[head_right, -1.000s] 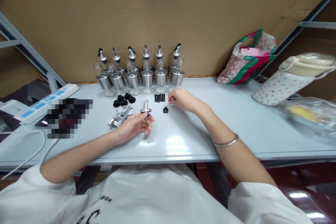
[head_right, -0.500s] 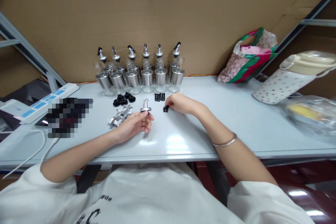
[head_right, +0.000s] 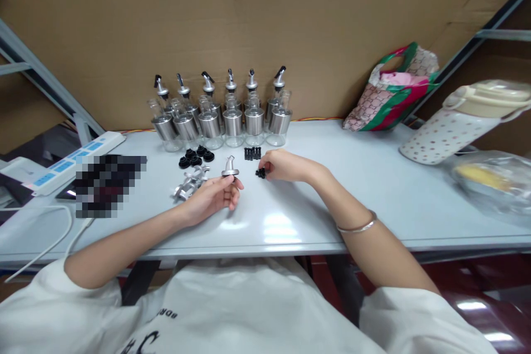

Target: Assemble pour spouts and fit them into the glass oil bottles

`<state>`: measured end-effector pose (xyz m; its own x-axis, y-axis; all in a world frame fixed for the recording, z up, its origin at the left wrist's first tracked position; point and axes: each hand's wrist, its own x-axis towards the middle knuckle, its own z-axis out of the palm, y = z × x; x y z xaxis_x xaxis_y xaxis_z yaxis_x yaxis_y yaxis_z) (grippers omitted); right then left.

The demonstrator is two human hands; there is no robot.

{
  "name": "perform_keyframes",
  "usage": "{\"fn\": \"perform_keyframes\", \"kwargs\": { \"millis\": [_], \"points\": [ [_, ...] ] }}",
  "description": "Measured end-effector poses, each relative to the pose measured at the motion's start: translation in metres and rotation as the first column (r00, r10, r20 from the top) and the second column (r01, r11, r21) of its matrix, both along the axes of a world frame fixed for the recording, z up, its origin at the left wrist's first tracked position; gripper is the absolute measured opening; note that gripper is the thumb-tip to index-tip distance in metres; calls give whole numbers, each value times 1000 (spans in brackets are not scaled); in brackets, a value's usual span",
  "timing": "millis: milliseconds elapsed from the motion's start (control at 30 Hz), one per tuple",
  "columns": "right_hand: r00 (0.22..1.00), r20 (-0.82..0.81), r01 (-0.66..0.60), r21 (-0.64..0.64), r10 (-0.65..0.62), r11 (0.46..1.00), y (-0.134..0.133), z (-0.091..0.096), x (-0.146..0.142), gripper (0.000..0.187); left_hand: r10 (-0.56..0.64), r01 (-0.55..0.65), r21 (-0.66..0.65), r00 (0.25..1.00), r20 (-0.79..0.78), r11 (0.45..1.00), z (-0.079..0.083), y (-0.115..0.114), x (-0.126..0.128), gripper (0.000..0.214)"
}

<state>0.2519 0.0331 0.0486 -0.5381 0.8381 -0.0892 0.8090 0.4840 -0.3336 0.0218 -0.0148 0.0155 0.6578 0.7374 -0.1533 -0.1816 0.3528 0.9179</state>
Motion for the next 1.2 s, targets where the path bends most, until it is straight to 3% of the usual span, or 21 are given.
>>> {"fn": "perform_keyframes", "kwargs": {
  "millis": [300,700,967,1200],
  "points": [
    [999,-46,-9,-58,6,998,-6,4,-9,29,-3,3,-2,1000,16,1000,0,0,0,42],
    [997,-78,-30,-67,25,997,-7,4,-9,45,8,-8,-3,1000,9,1000,0,0,0,45],
    [991,-117,-76,-31,72,997,0,-4,-9,25,11,-11,1,1000,11,1000,1,0,0,44],
    [986,-136,-93,-6,91,996,1,-8,-10,18,5,-5,5,1000,24,1000,0,-1,1,43]
  ]
}}
